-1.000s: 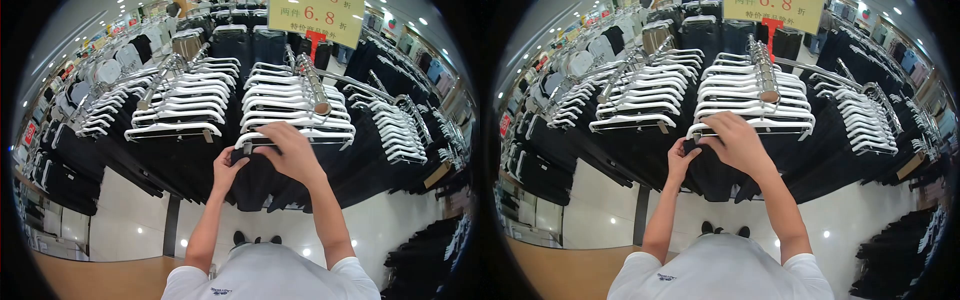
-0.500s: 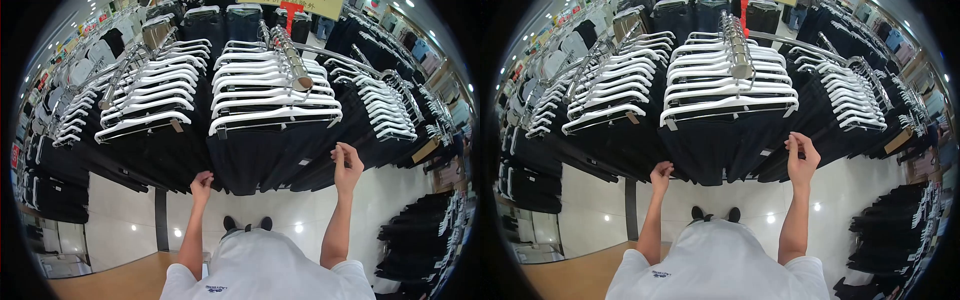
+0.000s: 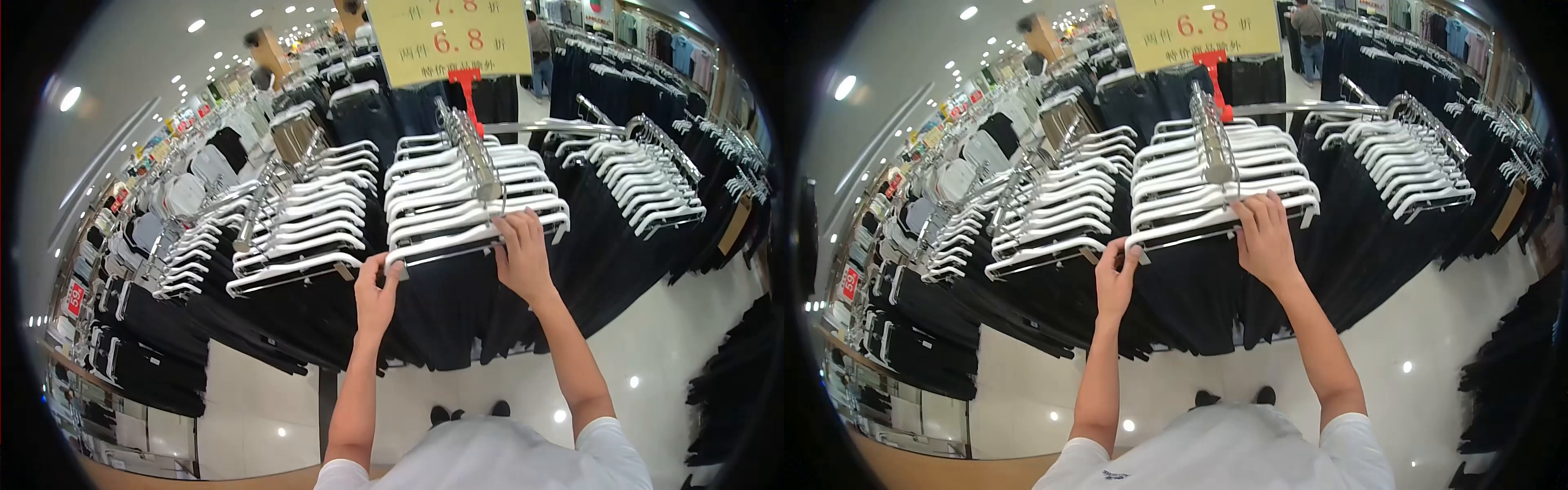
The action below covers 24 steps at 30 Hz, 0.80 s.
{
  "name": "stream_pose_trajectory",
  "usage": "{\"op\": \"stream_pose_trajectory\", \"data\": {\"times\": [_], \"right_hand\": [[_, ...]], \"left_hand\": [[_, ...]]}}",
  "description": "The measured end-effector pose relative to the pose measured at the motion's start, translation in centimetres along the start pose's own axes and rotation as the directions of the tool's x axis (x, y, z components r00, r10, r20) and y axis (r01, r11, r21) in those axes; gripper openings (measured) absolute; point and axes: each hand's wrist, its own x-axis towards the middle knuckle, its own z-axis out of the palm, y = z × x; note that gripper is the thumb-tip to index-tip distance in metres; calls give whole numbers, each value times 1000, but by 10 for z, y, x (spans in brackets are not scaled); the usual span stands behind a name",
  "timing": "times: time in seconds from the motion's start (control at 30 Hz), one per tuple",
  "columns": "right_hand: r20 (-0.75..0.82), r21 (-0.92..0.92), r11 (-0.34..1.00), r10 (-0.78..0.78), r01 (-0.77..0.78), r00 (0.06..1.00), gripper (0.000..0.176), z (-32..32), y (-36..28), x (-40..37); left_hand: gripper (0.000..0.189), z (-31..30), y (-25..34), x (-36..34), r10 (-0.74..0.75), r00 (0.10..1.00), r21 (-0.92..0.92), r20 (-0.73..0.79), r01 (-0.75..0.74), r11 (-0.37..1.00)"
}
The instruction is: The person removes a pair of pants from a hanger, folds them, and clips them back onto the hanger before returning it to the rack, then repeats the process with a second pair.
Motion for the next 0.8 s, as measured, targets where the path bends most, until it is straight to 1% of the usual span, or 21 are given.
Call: {"op": "stream_pose_trajectory", "data": {"times": [0.1, 0.17, 0.27, 0.37, 0.4, 0.43, 0.5, 0.57, 0.6, 0.63, 0.7, 0.73, 0.77, 0.8], "right_hand": [[-52, -43, 998, -49, 47, 997, 56, 8, 6, -2], [-55, -68, 995, -72, 69, 996, 55, 5, 8, 1], [-74, -109, 991, -92, 84, 993, 58, -9, 10, 8], [-194, -200, 978, -101, 61, 976, 53, -37, -5, 24], [-264, -232, 972, -93, 30, 960, 56, -42, -7, 26], [-324, -260, 965, -61, -27, 944, 58, -45, -12, 25], [-358, -311, 934, 56, -175, 932, 64, -65, -19, 27], [-432, -69, 956, 227, -284, 873, 68, -68, -10, 15], [-416, -20, 932, 321, -362, 851, 66, -78, -16, 11], [-473, 85, 886, 438, -456, 764, 53, -73, -5, 2], [-461, 132, 918, 391, -374, 796, 48, -82, 8, -3], [-426, 153, 890, 452, -430, 784, 48, -86, 13, -4], [-390, 208, 848, 529, -487, 754, 53, -95, 4, 5], [-356, 320, 837, 541, -445, 762, 58, -100, 1, 8]], "left_hand": [[28, -1, 11, -1, -22, 998, -18, 57, 23, 1000], [28, 1, 20, -3, 129, 987, -18, 95, -128, 992], [26, -5, 42, -8, 66, 985, -99, 159, -51, 994], [24, -4, 80, -16, 180, 983, -144, 36, -174, 974], [26, -2, 87, -20, 198, 980, -216, 7, -192, 958], [28, -2, 97, -28, 207, 978, -174, 15, -201, 964], [32, -2, 123, -47, 238, 971, -95, 32, -234, 968], [38, 7, 155, -78, 235, 964, -20, 124, -235, 972], [44, 14, 162, -100, 220, 937, -90, 270, -203, 975], [50, 20, 168, -116, 209, 888, -154, 410, -158, 975], [60, 28, 179, -116, 425, 733, -399, 531, -227, 889], [66, 33, 181, -113, 532, 639, -521, 555, -232, 821], [70, 33, 177, -108, 500, 627, -500, 597, -195, 844], [74, 28, 166, -100, 465, 612, -480, 640, -154, 864]]}}
